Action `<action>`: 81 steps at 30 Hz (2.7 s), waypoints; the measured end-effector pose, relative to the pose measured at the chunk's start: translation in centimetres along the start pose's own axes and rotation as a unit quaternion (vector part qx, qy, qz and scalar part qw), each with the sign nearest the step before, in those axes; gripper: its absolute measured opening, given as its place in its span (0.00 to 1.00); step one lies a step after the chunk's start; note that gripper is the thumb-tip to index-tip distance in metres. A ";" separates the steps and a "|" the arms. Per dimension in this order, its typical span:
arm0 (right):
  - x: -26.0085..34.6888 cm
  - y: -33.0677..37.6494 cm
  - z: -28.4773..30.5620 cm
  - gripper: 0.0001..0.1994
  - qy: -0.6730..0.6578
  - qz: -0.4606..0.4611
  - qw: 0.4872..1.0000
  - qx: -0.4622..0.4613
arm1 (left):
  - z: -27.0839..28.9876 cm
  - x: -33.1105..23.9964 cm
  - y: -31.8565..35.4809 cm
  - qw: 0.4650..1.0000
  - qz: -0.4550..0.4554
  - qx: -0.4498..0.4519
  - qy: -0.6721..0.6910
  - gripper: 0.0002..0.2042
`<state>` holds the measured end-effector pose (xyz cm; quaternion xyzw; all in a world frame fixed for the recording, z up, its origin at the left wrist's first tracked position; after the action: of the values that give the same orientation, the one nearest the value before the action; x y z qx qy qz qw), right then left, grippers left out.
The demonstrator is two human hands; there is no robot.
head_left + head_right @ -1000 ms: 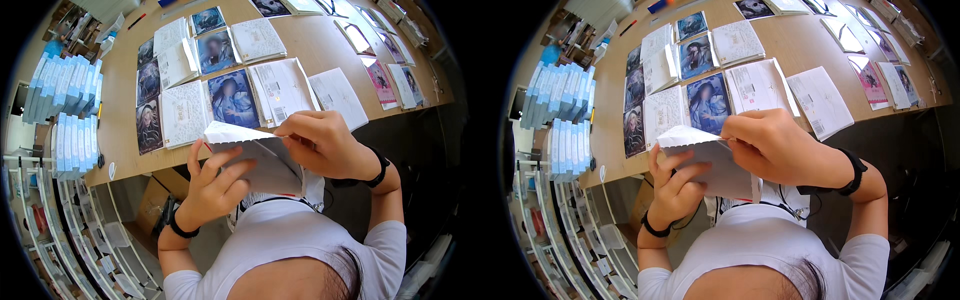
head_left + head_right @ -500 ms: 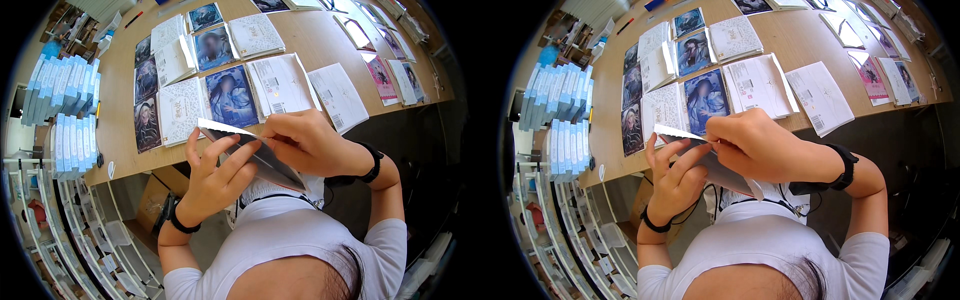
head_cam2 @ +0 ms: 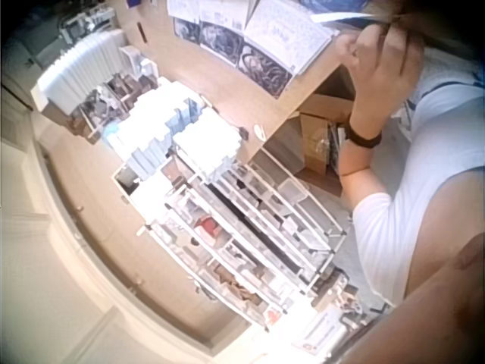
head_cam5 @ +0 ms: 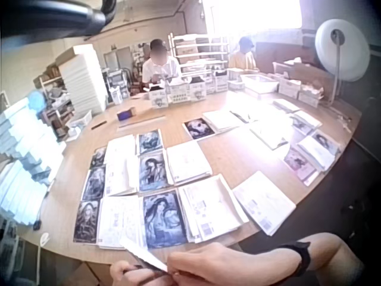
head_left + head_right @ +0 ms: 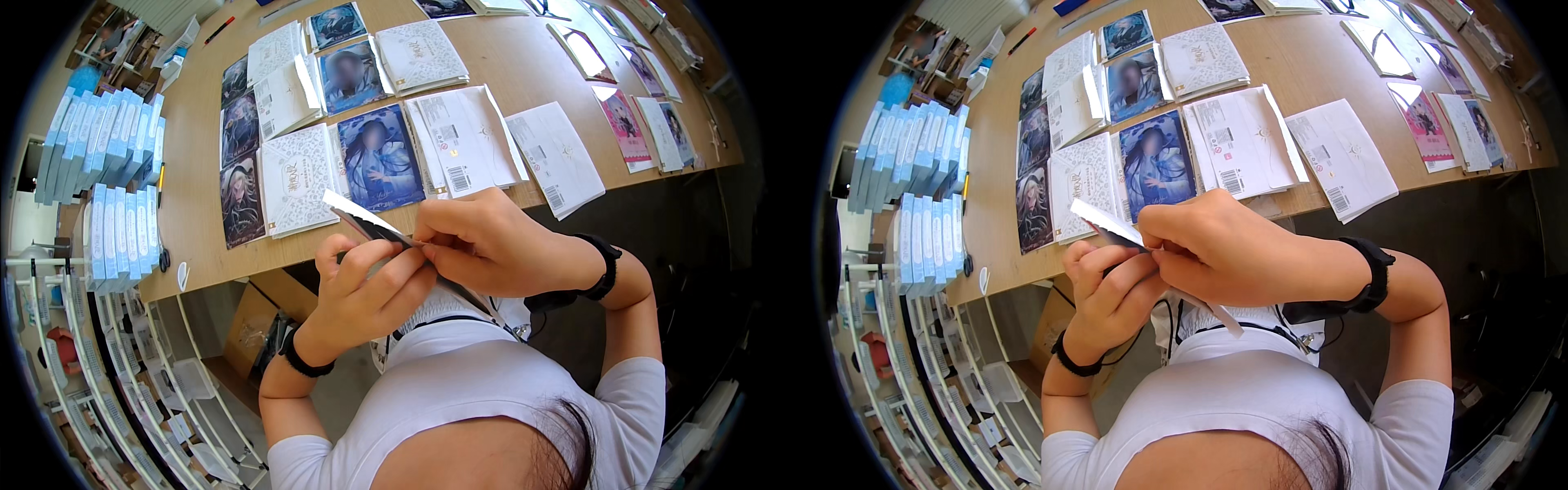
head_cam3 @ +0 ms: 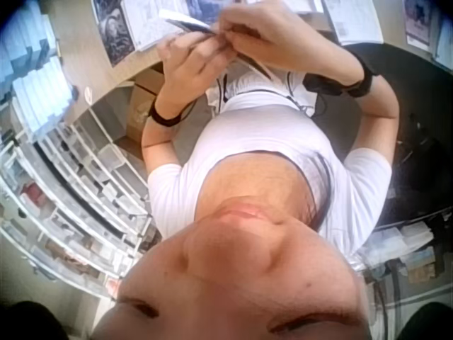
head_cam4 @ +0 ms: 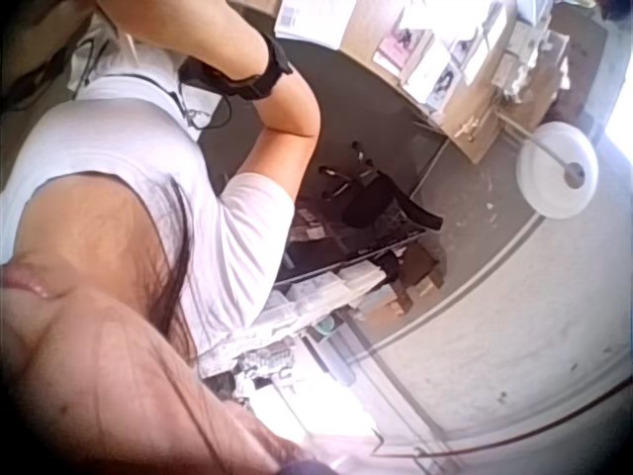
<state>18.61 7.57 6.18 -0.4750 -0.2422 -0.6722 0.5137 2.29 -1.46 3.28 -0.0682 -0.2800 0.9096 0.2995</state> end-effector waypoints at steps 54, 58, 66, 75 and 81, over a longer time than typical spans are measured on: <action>1.5 5.8 2.6 0.05 0.106 0.066 0.977 -0.170 | -0.1 -1.4 -1.0 0.997 -0.065 0.038 0.013 0.09; 2.1 8.8 2.9 0.06 0.099 0.050 0.975 -0.194 | -0.2 -3.2 -2.7 0.994 -0.092 0.047 0.018 0.10; 0.2 13.6 2.2 0.05 0.072 0.043 0.975 -0.205 | -1.4 -6.9 -4.1 0.987 -0.123 0.098 0.024 0.07; -2.1 14.9 7.0 0.06 0.032 -0.010 0.980 -0.195 | -4.8 -5.8 -9.1 0.985 -0.117 0.110 0.069 0.07; -5.1 15.3 12.2 0.06 -0.008 -0.063 0.983 -0.174 | -8.2 -4.4 -15.3 0.973 -0.123 0.152 0.127 0.06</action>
<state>37.61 14.43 4.45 -0.5467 -0.1546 -0.7310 0.3780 16.01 9.99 4.69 -0.1018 -0.1047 0.8817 0.4485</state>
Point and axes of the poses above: each hand's wrist, its own y-axis away from the middle knuckle, its own z-axis out of the back of the hand, x = y × z, the point moved 1 cm from there along -y, towards the middle knuckle, and after that the axes turned 10 degrees about x, right-handed, at the moved point
